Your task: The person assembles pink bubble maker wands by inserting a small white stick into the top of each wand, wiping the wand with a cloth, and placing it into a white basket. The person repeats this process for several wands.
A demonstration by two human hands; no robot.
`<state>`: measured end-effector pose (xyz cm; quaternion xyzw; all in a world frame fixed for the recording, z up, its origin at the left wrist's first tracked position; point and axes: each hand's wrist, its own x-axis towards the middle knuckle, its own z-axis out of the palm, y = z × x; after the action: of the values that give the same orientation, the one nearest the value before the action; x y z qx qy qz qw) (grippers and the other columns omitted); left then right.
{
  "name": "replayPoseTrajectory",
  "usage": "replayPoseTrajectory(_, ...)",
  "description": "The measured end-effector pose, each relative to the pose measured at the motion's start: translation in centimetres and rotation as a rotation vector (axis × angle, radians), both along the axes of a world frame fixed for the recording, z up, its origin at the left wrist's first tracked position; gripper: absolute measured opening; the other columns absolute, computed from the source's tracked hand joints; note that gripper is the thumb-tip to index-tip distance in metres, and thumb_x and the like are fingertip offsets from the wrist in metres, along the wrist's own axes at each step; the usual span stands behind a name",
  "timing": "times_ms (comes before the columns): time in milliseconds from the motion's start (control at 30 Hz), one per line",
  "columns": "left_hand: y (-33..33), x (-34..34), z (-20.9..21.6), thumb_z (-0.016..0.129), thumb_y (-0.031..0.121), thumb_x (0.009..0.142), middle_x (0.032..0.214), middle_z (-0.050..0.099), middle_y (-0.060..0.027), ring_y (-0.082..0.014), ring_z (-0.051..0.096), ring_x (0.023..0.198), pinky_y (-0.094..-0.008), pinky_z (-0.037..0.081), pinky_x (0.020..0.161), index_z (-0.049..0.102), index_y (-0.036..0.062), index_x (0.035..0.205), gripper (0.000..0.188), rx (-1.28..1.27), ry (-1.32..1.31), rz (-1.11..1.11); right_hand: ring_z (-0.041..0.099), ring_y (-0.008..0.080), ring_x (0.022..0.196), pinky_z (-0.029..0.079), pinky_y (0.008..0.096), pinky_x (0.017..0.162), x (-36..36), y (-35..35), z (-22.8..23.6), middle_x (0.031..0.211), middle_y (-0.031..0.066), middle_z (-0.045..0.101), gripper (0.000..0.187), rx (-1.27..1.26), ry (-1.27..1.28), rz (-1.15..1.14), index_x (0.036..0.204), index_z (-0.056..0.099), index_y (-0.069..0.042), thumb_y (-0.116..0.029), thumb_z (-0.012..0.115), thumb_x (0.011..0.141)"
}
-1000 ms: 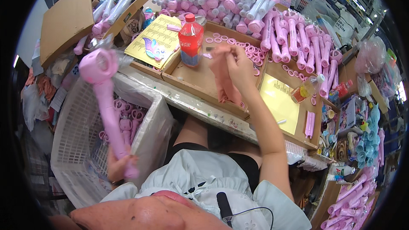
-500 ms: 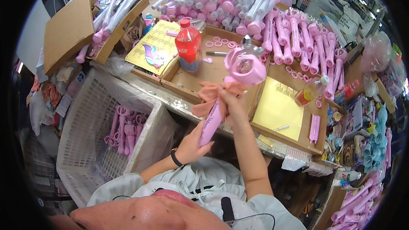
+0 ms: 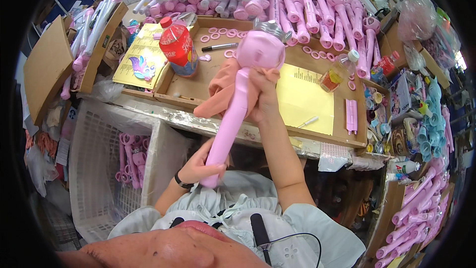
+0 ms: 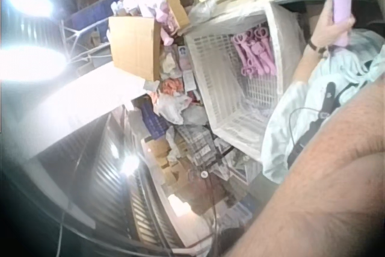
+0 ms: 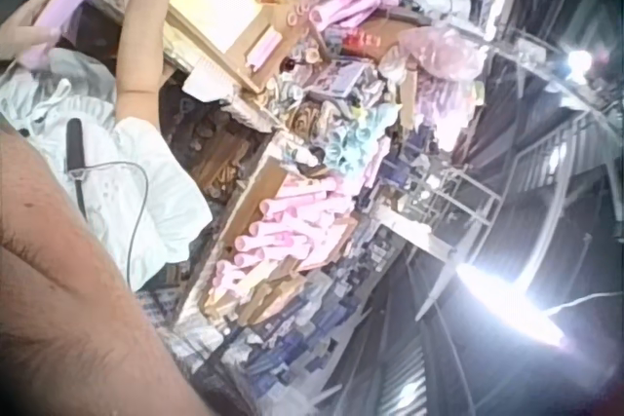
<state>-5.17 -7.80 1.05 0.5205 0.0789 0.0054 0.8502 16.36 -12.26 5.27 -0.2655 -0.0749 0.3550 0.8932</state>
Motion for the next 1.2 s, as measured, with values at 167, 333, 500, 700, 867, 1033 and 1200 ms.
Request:
replayPoseTrajectory(167, -0.3, 0.5, -1.0, 0.061, 0.013, 0.085, 0.123, 0.050, -0.0135, -0.0169, 0.050, 0.111, -0.0300, 0.038, 0.096, 0.032, -0.0001, 0.136, 0.061, 0.414, -0.017, 0.272, 0.060, 0.0137, 0.069, 0.050, 0.0264, 0.057, 0.5, 0.1, 0.8, 0.080, 0.0052, 0.059, 0.013, -0.153, -0.157, -0.066, 0.092, 0.055, -0.006, -0.017, 0.060, 0.087)
replayPoseTrajectory(333, -1.8, 1.1, -3.0, 0.039, 0.028, 0.097, 0.127, 0.047, -0.0112, -0.0201, 0.043, 0.121, -0.0363, 0.032, 0.102, 0.043, 0.0018, 0.121, 0.036, 0.158, -0.265, 0.911, 0.058, 0.0179, 0.053, 0.048, 0.0304, 0.044, -1.2, 0.6, 0.1, 0.075, 0.0094, 0.059, 0.012, 0.050, -0.103, 0.095, 0.093, 0.054, -0.003, -0.013, 0.058, 0.086)
replayPoseTrajectory(500, -1.6, 2.1, -4.1, 0.029, 0.036, 0.099, 0.131, 0.042, -0.0106, -0.0211, 0.039, 0.123, -0.0383, 0.030, 0.105, 0.040, 0.0037, 0.125, 0.043, -0.124, -0.340, 1.081, 0.059, 0.0179, 0.069, 0.050, 0.0277, 0.059, -9.2, -0.9, -2.0, 0.088, 0.0117, 0.057, 0.025, -0.159, -0.427, 0.048, 0.101, 0.048, -0.001, -0.006, 0.061, 0.080)
replayPoseTrajectory(700, -1.6, 2.5, -2.5, 0.030, 0.039, 0.099, 0.134, 0.038, -0.0132, -0.0222, 0.036, 0.125, -0.0365, 0.027, 0.106, 0.031, 0.0035, 0.133, 0.049, 0.169, -0.300, 0.901, 0.051, 0.0169, 0.109, 0.044, 0.0298, 0.090, -12.9, -4.0, -4.8, 0.118, 0.0093, 0.048, 0.061, -0.325, -0.558, 0.154, 0.127, 0.034, -0.002, -0.001, 0.067, 0.075)
replayPoseTrajectory(867, 2.9, 3.4, 1.5, 0.043, 0.052, 0.091, 0.125, 0.044, -0.0124, -0.0220, 0.046, 0.115, -0.0387, 0.035, 0.100, 0.030, 0.0032, 0.134, 0.066, 0.265, -0.460, 0.903, 0.062, 0.0286, 0.092, 0.049, 0.0335, 0.078, -11.0, -6.1, -5.3, 0.103, 0.0170, 0.058, 0.066, -0.892, -1.337, 0.167, 0.127, 0.035, -0.001, -0.006, 0.069, 0.071)
replayPoseTrajectory(1033, 6.0, 2.4, 4.1, 0.050, 0.065, 0.080, 0.103, 0.051, -0.0068, -0.0131, 0.052, 0.075, -0.0262, 0.045, 0.064, 0.040, 0.0006, 0.123, 0.078, -0.072, -0.631, 0.982, 0.062, 0.0269, 0.086, 0.050, 0.0333, 0.074, -9.5, -8.0, -5.4, 0.097, 0.0168, 0.061, 0.055, -0.766, -1.580, 0.196, 0.118, 0.049, 0.000, -0.009, 0.070, 0.068)
replayPoseTrajectory(1200, 7.2, 2.6, 3.9, 0.048, 0.071, 0.075, 0.101, 0.050, -0.0054, -0.0121, 0.049, 0.073, -0.0239, 0.042, 0.061, 0.040, -0.0029, 0.122, 0.088, -0.370, -0.747, 0.731, 0.061, 0.0180, 0.083, 0.048, 0.0280, 0.076, -9.9, -9.6, -9.1, 0.097, 0.0101, 0.061, 0.050, -0.463, -0.280, 0.767, 0.117, 0.049, 0.000, -0.017, 0.069, 0.075)
